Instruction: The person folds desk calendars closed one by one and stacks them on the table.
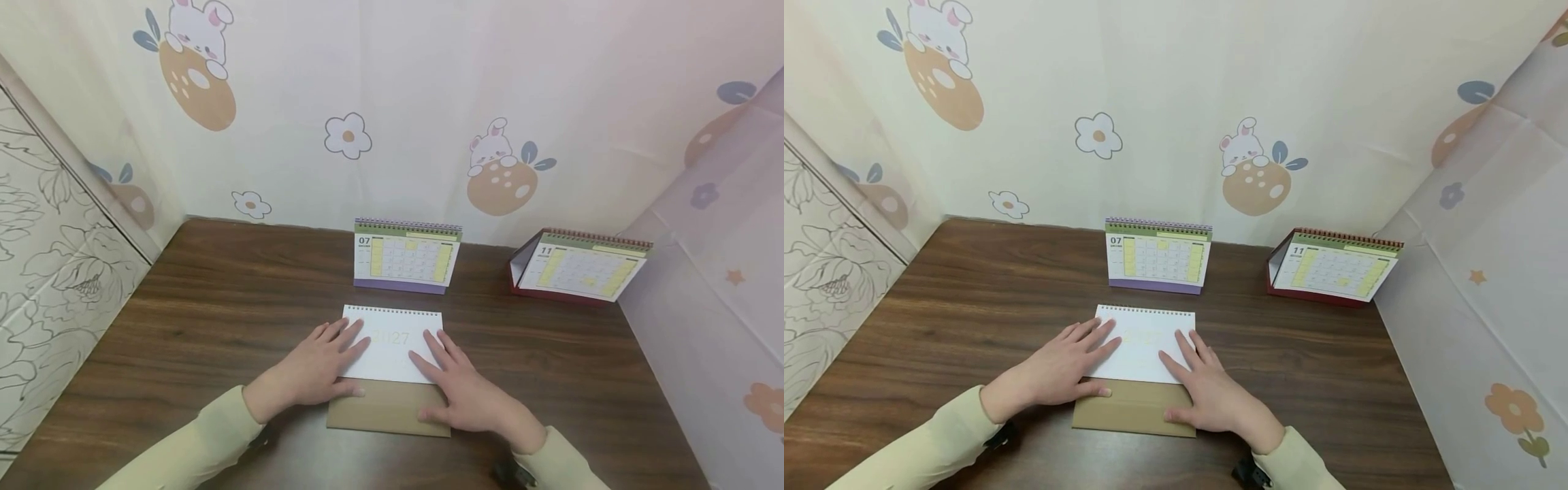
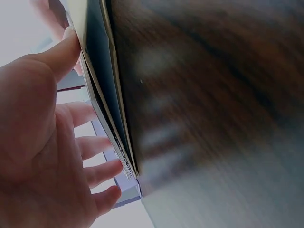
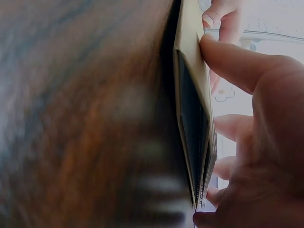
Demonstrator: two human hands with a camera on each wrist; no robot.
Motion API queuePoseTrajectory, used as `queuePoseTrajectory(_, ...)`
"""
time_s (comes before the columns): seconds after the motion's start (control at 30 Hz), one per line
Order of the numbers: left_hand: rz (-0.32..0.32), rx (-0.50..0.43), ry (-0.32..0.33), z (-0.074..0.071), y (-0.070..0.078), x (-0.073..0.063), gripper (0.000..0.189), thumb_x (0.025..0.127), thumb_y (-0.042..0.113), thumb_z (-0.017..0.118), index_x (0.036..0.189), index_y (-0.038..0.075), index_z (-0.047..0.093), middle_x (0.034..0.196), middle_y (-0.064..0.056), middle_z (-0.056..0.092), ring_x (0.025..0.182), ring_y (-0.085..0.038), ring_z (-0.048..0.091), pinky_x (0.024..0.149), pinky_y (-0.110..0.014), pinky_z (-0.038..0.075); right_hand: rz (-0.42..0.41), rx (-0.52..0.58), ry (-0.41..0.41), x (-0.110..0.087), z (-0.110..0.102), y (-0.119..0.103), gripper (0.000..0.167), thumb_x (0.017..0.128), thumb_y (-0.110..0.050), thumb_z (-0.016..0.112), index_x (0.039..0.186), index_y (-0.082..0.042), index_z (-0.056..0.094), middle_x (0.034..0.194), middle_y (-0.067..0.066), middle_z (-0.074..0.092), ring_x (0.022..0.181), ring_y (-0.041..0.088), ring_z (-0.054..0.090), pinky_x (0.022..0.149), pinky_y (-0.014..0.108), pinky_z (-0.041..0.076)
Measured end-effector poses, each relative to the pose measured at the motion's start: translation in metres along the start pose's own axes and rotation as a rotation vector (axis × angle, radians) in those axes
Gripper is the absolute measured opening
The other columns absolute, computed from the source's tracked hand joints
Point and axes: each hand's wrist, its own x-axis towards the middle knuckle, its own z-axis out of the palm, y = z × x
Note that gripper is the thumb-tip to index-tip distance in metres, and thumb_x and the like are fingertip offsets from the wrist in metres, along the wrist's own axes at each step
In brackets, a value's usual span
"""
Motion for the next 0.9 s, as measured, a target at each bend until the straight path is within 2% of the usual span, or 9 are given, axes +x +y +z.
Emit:
queuePoseTrajectory(0.27,-0.012,-0.016,-0.021,0.001,0.003,0.001,0.083,0.094,0.066,0.05,0.156,0.013,0.033,0.164,-0.016,0.018,0.147,-0.042,0.018,0.111,-0.061,0.027,0.01,-0.022,-0.013,0.001,0.003,-0.001,0.092,0.085,-0.062,0.067,0.158,-0.02,0.029,0.165,0.017,0.0,0.149,0.042,-0.006,0.106,0.074,0.02)
queuePoseTrajectory(0.43,-0.049,-0.025,-0.096,0.005,0.004,0.003,0.083,0.096,0.064,0.047,0.159,0.015,0.023,0.166,-0.014,0.007,0.15,-0.04,0.006,0.11,-0.062,0.028,0.009,-0.05,-0.033,0.004,0.005,-0.001,0.093,0.087,-0.063,0.065,0.159,-0.02,0.025,0.165,0.017,-0.003,0.149,0.043,-0.008,0.105,0.074,0.019)
queuePoseTrajectory(0.6,-0.076,-0.037,-0.164,0.003,0.006,0.006,0.083,0.097,0.062,0.046,0.16,0.015,0.019,0.166,-0.013,0.001,0.151,-0.038,-0.001,0.111,-0.063,0.024,0.029,-0.052,-0.075,0.006,0.004,-0.002,0.094,0.087,-0.064,0.063,0.16,-0.021,0.021,0.165,0.016,-0.007,0.148,0.042,-0.011,0.107,0.074,0.015)
queuePoseTrajectory(0.9,-0.117,-0.049,-0.225,0.003,0.01,0.009,0.088,0.096,0.067,0.042,0.161,0.016,0.012,0.166,-0.011,-0.006,0.15,-0.036,-0.007,0.113,-0.063,0.018,0.058,-0.102,-0.099,0.008,0.008,-0.007,0.095,0.088,-0.071,0.053,0.161,-0.023,0.017,0.165,0.016,-0.01,0.148,0.042,-0.013,0.109,0.072,0.012)
